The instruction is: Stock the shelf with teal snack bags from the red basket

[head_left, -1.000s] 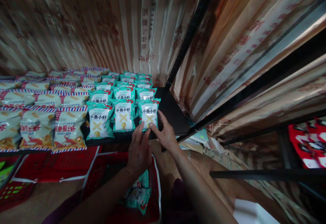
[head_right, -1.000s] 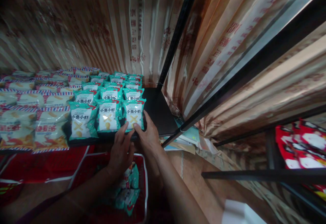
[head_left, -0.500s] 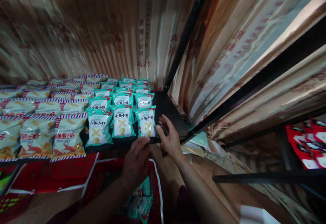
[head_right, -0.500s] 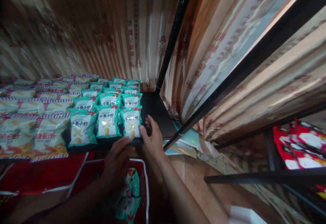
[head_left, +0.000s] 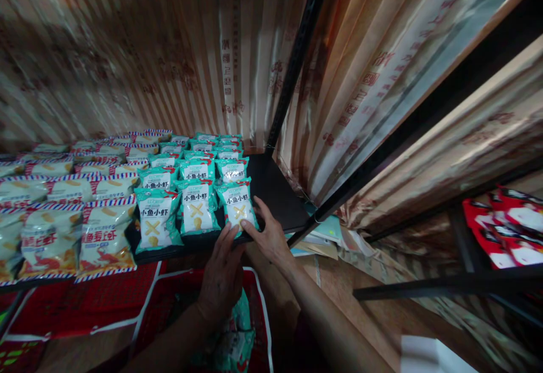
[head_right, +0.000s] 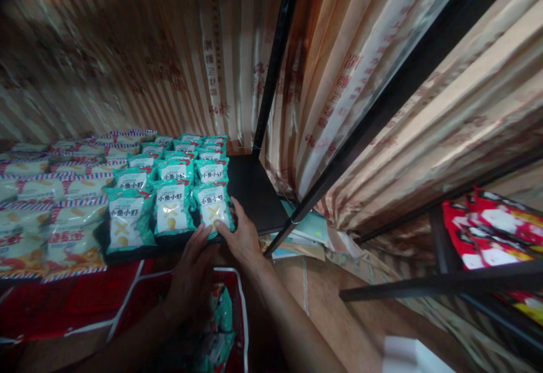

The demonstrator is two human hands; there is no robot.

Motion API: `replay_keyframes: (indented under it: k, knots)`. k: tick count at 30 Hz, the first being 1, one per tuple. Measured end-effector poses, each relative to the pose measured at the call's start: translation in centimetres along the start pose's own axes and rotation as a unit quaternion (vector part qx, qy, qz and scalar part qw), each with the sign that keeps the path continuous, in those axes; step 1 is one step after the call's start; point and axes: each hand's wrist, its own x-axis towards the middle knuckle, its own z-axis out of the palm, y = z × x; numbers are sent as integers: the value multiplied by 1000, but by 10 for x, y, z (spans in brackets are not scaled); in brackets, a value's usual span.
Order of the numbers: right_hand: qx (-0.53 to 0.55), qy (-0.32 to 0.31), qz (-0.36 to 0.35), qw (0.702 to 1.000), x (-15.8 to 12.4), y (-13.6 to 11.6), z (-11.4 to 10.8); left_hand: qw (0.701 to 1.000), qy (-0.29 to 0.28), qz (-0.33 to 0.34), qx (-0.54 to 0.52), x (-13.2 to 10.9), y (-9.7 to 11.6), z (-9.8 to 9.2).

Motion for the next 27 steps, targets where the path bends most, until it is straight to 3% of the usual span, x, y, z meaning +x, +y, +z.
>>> replay_keyframes:
  k: [7,27]
  knots:
    - [24,20,-16,999,1,3,9,1000,18,6,-2,5,-5,-3]
    - [43,3,-36,998,-2,8,6,1000,-20,-8,7,-3,-3,-3]
